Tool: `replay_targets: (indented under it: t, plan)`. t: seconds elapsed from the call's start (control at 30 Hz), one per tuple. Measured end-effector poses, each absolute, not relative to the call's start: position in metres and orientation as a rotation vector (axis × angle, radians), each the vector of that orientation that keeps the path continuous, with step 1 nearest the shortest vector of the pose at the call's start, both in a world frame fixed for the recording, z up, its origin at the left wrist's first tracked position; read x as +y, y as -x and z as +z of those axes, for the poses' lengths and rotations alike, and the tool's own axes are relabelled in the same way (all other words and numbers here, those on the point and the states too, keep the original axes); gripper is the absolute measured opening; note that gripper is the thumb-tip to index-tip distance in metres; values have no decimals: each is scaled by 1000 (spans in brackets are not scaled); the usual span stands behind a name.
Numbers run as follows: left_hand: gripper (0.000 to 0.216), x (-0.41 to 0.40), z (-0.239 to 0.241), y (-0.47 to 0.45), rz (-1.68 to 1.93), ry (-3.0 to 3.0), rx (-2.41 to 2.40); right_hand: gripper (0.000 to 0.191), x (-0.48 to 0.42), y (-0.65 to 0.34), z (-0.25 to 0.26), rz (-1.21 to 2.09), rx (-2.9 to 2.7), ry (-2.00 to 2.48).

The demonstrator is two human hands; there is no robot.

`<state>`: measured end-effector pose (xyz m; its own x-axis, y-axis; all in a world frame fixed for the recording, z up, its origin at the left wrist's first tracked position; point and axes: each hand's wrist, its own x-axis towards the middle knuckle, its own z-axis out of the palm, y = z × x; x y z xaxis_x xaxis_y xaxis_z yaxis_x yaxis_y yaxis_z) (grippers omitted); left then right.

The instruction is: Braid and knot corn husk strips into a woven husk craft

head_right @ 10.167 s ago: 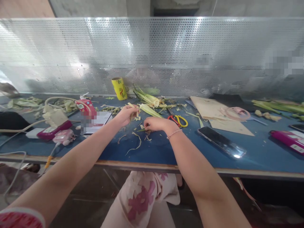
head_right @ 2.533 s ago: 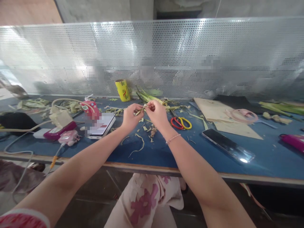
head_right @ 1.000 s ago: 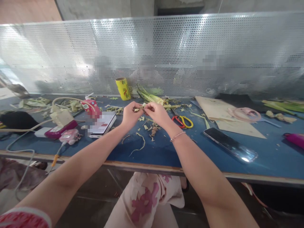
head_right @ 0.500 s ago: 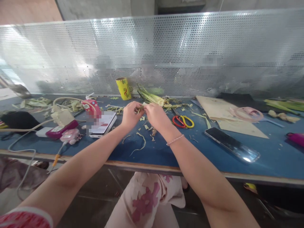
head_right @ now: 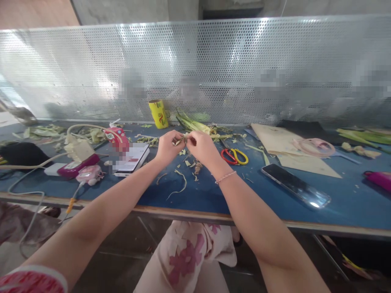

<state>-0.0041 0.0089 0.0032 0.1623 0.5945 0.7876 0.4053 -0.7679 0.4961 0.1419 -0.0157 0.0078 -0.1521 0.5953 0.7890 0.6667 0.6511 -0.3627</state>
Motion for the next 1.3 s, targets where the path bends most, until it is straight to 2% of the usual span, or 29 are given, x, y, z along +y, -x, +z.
replay_targets:
  t: [0.23,0.53,0.77,0.93,1.17,1.3]
  plan:
    - [14,3,5,0,1626,-2087,921,4,-11,-148,11,277,-1648,1068]
    - [14,2,5,0,1609,-2228,845,5,-3,-143,7,895,-1274,911]
    - [14,4,5,2,1650,-2529,793,10,-19,-131,14,1097,-1109,899]
    - [17,1,3,-2,1715,-2477,839,11,-21,-127,13,1055,-1155,970]
    - [15,-6,5,-9,1750,-1867,990,6,-9,-127,1,616,-1369,919]
    - [15,-5,4,-12,1692,-1628,916,4,-12,-129,1,535,-1461,924]
